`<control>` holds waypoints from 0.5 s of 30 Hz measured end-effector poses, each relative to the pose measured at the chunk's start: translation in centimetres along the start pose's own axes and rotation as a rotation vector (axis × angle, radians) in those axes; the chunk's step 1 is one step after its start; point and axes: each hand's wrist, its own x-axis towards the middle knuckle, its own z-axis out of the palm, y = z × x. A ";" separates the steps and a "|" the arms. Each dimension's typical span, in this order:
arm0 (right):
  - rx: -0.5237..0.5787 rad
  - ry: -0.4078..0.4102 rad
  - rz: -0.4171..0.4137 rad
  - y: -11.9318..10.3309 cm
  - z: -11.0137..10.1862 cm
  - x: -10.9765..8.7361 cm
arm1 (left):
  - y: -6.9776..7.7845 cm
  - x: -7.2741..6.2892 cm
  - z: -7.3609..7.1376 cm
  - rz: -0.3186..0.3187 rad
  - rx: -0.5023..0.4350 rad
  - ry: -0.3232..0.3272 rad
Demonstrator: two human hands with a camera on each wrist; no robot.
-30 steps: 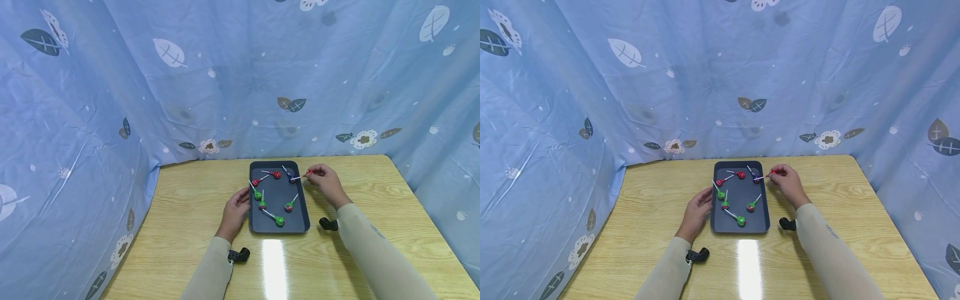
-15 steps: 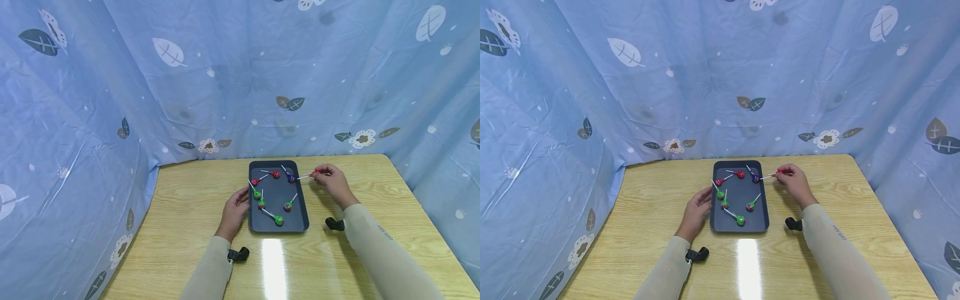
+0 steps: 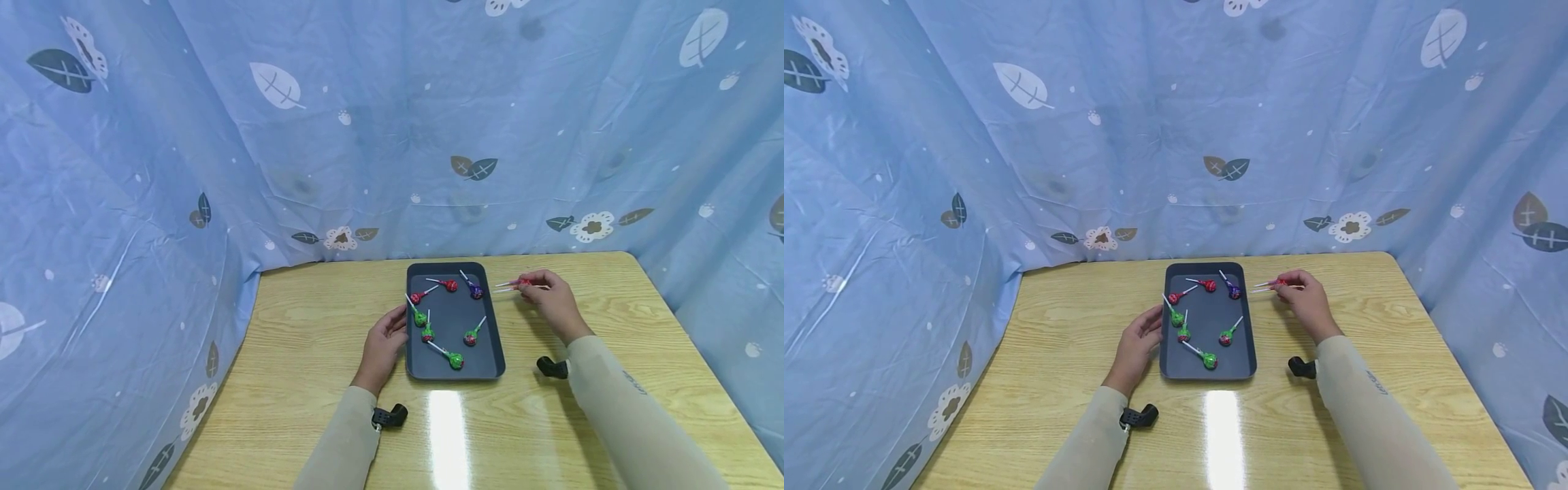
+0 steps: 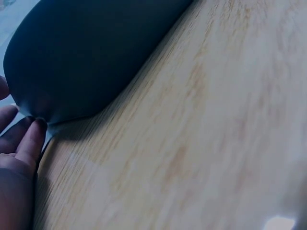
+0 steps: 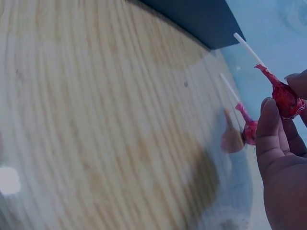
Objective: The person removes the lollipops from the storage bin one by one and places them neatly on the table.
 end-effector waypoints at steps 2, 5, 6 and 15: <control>0.005 0.000 0.010 0.3 -0.1 0.1 | -0.1 0.0 0.0 0.002 -0.004 0.001; -0.025 0.008 0.014 0.7 -0.2 0.2 | -0.2 0.1 0.0 0.003 -0.012 0.002; -0.042 0.013 0.015 0.7 -0.2 0.1 | -0.2 0.1 -0.1 0.002 -0.014 0.003; -0.091 0.051 0.044 1.0 -0.3 -0.2 | -0.4 0.2 -0.1 0.010 -0.022 -0.001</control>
